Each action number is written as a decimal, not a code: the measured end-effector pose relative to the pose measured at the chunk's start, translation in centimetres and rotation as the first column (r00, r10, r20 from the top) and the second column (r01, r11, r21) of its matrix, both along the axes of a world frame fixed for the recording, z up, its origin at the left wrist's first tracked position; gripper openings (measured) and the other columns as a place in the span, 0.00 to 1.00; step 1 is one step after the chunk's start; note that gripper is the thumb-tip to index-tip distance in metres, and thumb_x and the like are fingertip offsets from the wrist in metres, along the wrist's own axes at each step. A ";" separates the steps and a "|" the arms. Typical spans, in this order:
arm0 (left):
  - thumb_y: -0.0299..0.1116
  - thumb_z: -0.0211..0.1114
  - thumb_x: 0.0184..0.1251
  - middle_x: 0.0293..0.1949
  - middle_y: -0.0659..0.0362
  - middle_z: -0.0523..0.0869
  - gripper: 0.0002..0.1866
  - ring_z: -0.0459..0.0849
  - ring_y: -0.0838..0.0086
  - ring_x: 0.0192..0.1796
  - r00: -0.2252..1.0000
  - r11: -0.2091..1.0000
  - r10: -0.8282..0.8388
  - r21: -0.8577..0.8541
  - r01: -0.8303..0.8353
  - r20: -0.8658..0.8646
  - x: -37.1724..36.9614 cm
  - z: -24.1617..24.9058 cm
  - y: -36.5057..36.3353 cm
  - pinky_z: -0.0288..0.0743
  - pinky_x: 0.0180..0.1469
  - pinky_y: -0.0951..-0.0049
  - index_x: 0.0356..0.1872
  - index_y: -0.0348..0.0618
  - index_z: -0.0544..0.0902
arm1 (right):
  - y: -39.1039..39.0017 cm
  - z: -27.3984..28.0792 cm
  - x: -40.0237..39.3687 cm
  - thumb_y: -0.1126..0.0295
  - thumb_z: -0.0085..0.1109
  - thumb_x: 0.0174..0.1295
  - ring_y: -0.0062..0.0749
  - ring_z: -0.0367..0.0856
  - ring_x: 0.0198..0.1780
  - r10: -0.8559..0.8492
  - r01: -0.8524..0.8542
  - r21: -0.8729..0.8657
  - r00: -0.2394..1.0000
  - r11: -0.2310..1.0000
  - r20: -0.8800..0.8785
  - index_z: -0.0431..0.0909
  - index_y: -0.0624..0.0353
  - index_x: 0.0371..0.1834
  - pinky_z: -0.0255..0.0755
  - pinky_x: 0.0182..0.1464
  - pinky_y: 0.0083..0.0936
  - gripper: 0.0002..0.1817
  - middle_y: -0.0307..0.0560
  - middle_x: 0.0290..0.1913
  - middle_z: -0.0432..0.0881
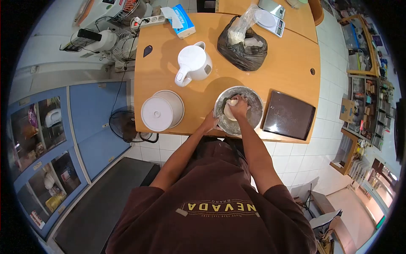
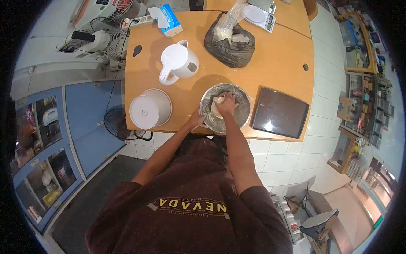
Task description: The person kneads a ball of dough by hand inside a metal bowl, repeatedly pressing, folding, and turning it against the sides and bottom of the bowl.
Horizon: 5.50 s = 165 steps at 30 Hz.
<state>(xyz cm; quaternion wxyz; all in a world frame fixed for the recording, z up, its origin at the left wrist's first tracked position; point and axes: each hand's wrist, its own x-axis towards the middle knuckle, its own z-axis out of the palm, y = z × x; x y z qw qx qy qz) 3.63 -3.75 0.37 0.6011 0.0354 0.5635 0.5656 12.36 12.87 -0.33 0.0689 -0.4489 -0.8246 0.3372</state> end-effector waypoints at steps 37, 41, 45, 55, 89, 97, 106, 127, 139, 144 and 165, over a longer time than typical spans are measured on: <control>0.19 0.55 0.60 0.59 0.47 0.79 0.29 0.76 0.60 0.63 0.887 0.987 -0.156 -0.104 0.123 -0.435 -0.5 -1.6 -0.7 0.65 0.68 0.63 0.66 0.37 0.69 | -6.4 5.1 -1.2 0.59 0.52 0.64 0.46 0.72 0.61 0.225 -0.310 0.131 0.869 0.942 0.440 0.73 0.52 0.52 0.67 0.57 0.55 0.16 0.48 0.55 0.75; 0.19 0.55 0.61 0.60 0.47 0.79 0.28 0.77 0.60 0.62 0.916 0.991 -0.131 -0.054 0.120 -0.378 0.0 -1.4 0.1 0.66 0.67 0.63 0.66 0.35 0.69 | -4.2 4.2 -1.8 0.56 0.56 0.61 0.48 0.76 0.59 0.148 -0.198 0.073 0.890 0.977 0.432 0.73 0.53 0.50 0.70 0.57 0.52 0.18 0.50 0.55 0.77; 0.20 0.57 0.62 0.59 0.46 0.79 0.28 0.77 0.61 0.62 0.916 0.990 -0.103 0.053 0.134 -0.387 -0.2 -3.0 0.0 0.66 0.66 0.63 0.66 0.35 0.68 | -1.5 2.1 -1.4 0.53 0.65 0.54 0.53 0.85 0.46 0.002 0.021 -0.081 0.964 0.996 0.267 0.81 0.49 0.41 0.78 0.48 0.44 0.16 0.52 0.42 0.86; 0.23 0.53 0.68 0.57 0.46 0.79 0.27 0.86 0.57 0.47 0.990 0.985 -0.094 -0.153 0.078 -0.102 0.1 2.0 1.4 0.89 0.33 0.59 0.69 0.44 0.65 | -0.6 4.4 4.1 0.65 0.61 0.60 0.54 0.80 0.44 -0.121 0.125 0.013 0.976 0.992 -0.179 0.80 0.56 0.49 0.75 0.48 0.44 0.14 0.56 0.40 0.80; 0.24 0.57 0.64 0.52 0.42 0.83 0.25 0.86 0.54 0.49 0.836 0.976 -0.220 -0.121 0.184 -0.503 -0.6 -2.8 0.7 0.85 0.40 0.59 0.64 0.37 0.70 | -1.0 0.8 -0.2 0.51 0.66 0.58 0.63 0.57 0.70 -0.156 0.258 -0.245 0.916 0.935 0.368 0.62 0.48 0.68 0.54 0.69 0.57 0.37 0.60 0.66 0.63; 0.23 0.57 0.63 0.50 0.41 0.84 0.25 0.86 0.55 0.48 0.928 0.979 -0.186 -0.137 0.149 -0.321 -0.3 2.6 1.7 0.86 0.41 0.58 0.63 0.38 0.71 | 0.5 1.4 5.1 0.56 0.73 0.52 0.60 0.70 0.60 0.054 -0.054 -0.221 0.999 0.974 -0.009 0.74 0.57 0.60 0.64 0.65 0.46 0.33 0.63 0.55 0.74; 0.24 0.57 0.62 0.48 0.42 0.85 0.24 0.87 0.55 0.44 0.904 0.969 -0.221 -0.188 0.161 -0.367 -0.3 4.1 1.8 0.84 0.42 0.59 0.61 0.37 0.73 | -4.9 5.3 7.6 0.64 0.67 0.57 0.70 0.63 0.59 0.069 -0.119 -0.186 0.965 0.975 -0.255 0.56 0.73 0.63 0.58 0.63 0.56 0.38 0.71 0.60 0.62; 0.23 0.59 0.60 0.55 0.44 0.82 0.29 0.80 0.52 0.58 0.886 0.957 -0.284 -0.172 0.235 -0.367 -0.6 0.2 1.5 0.72 0.60 0.57 0.67 0.42 0.69 | -4.7 3.1 1.3 0.37 0.56 0.60 0.64 0.43 0.76 0.006 0.076 -0.181 0.912 0.981 0.411 0.46 0.33 0.78 0.43 0.66 0.77 0.46 0.62 0.76 0.47; 0.24 0.56 0.66 0.53 0.39 0.80 0.29 0.88 0.51 0.41 0.911 0.976 -0.215 -0.098 0.193 -0.351 -0.8 2.1 1.5 0.89 0.27 0.61 0.69 0.41 0.63 | -1.1 1.6 3.0 0.56 0.74 0.47 0.61 0.70 0.58 -0.219 0.220 -0.031 0.975 0.975 0.047 0.77 0.49 0.54 0.68 0.56 0.55 0.29 0.65 0.54 0.72; 0.25 0.56 0.66 0.52 0.39 0.81 0.28 0.89 0.53 0.39 0.969 0.982 -0.130 -0.160 0.097 -0.208 -0.7 1.8 1.9 0.89 0.26 0.61 0.69 0.42 0.65 | -2.0 6.2 4.3 0.59 0.67 0.56 0.61 0.69 0.60 0.040 -0.052 0.096 0.992 0.994 0.123 0.64 0.62 0.66 0.63 0.62 0.52 0.37 0.70 0.60 0.66; 0.24 0.59 0.64 0.56 0.44 0.82 0.24 0.81 0.54 0.58 0.795 0.974 -0.224 -0.118 0.191 -0.563 -0.6 -0.3 1.4 0.70 0.63 0.59 0.63 0.36 0.72 | -4.3 3.3 2.1 0.43 0.61 0.58 0.78 0.39 0.76 0.256 -0.141 -0.249 0.814 0.958 0.521 0.35 0.37 0.80 0.39 0.68 0.77 0.53 0.62 0.80 0.31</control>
